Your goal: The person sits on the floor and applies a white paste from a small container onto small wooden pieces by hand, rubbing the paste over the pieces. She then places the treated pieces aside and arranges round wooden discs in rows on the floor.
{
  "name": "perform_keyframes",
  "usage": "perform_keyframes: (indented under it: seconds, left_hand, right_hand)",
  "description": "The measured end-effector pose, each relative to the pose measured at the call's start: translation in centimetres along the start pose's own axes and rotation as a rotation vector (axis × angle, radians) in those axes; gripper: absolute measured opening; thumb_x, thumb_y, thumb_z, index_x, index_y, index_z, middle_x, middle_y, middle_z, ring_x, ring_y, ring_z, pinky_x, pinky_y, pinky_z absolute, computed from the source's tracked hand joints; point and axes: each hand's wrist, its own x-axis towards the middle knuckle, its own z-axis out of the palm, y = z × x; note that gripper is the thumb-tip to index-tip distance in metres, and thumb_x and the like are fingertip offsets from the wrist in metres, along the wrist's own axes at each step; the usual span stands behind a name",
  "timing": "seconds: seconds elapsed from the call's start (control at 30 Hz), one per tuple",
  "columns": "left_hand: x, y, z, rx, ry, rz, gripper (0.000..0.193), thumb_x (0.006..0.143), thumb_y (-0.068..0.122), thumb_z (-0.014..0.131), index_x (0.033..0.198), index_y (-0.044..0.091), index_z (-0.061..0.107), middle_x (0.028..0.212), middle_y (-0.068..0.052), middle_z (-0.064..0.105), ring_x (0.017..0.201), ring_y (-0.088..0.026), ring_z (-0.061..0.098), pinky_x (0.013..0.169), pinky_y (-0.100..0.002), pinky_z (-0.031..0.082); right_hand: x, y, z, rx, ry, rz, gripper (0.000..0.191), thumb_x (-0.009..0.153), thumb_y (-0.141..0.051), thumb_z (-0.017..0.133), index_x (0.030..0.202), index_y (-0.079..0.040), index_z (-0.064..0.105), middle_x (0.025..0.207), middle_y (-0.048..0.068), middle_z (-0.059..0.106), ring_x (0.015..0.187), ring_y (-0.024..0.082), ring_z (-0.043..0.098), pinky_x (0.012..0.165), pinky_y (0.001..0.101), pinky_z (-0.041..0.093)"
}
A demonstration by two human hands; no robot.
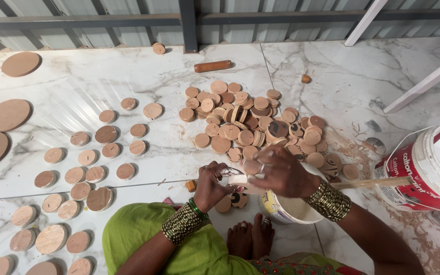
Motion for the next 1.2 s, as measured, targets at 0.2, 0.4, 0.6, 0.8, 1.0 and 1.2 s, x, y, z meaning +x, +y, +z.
perform_keyframes:
  seconds: [0.2, 0.4, 0.6, 0.8, 1.0, 1.2]
  left_hand:
    - [0.3, 0.4, -0.5, 0.078, 0.084, -0.028, 0.056, 0.049, 0.025, 0.101, 0.095, 0.002, 0.077, 0.082, -0.015, 0.069, 0.079, -0.030, 0.060, 0.077, -0.043, 0.045]
    - [0.5, -0.7, -0.2, -0.013, 0.104, -0.097, 0.047, 0.054, 0.026, 0.096, 0.089, 0.003, 0.075, 0.076, -0.013, 0.069, 0.061, -0.025, 0.066, 0.058, -0.039, 0.051]
    - [0.5, -1.3, -0.1, 0.130, 0.152, -0.097, 0.047, 0.053, 0.028, 0.099, 0.084, 0.001, 0.075, 0.070, -0.015, 0.066, 0.059, -0.027, 0.062, 0.058, -0.040, 0.049]
    - [0.9, -1.3, -0.3, 0.057, 0.206, -0.139, 0.052, 0.053, 0.029, 0.100, 0.093, 0.003, 0.077, 0.071, -0.013, 0.065, 0.057, -0.026, 0.061, 0.055, -0.038, 0.049]
    - [0.5, -1.0, 0.0, -0.015, 0.280, 0.158, 0.055, 0.052, 0.026, 0.099, 0.095, 0.005, 0.072, 0.082, -0.008, 0.070, 0.071, -0.022, 0.066, 0.065, -0.036, 0.052]
    - [0.2, -0.2, -0.2, 0.039, 0.164, 0.089, 0.055, 0.048, 0.020, 0.100, 0.094, 0.002, 0.076, 0.080, -0.012, 0.073, 0.075, -0.031, 0.066, 0.069, -0.041, 0.051]
  right_hand:
    - [0.3, 0.1, -0.3, -0.128, -0.010, 0.082, 0.017, 0.090, -0.024, 0.069, 0.106, -0.023, 0.076, 0.133, 0.003, 0.063, 0.118, 0.023, 0.056, 0.102, 0.0456, 0.041]
    - [1.4, -2.0, 0.3, -0.257, -0.161, 0.042, 0.043, 0.093, -0.024, 0.067, 0.127, 0.002, 0.073, 0.128, 0.014, 0.055, 0.118, 0.029, 0.051, 0.094, 0.0433, 0.047]
    - [1.3, -2.5, -0.5, -0.192, -0.320, 0.056, 0.054, 0.091, -0.022, 0.067, 0.140, 0.001, 0.069, 0.140, 0.012, 0.056, 0.114, 0.028, 0.048, 0.085, 0.0380, 0.045]
    - [0.4, -1.9, -2.4, -0.208, -0.156, 0.018, 0.027, 0.090, -0.019, 0.065, 0.115, -0.016, 0.077, 0.145, 0.007, 0.057, 0.133, 0.026, 0.048, 0.108, 0.0475, 0.034]
    - [0.2, -0.5, -1.2, 0.012, -0.049, 0.272, 0.035, 0.081, -0.007, 0.065, 0.109, -0.025, 0.077, 0.140, 0.007, 0.058, 0.131, 0.027, 0.052, 0.110, 0.0539, 0.034]
    - [0.4, 0.0, 0.3, 0.039, -0.073, 0.151, 0.016, 0.084, -0.014, 0.070, 0.100, -0.016, 0.074, 0.138, 0.009, 0.057, 0.128, 0.029, 0.052, 0.107, 0.0545, 0.034]
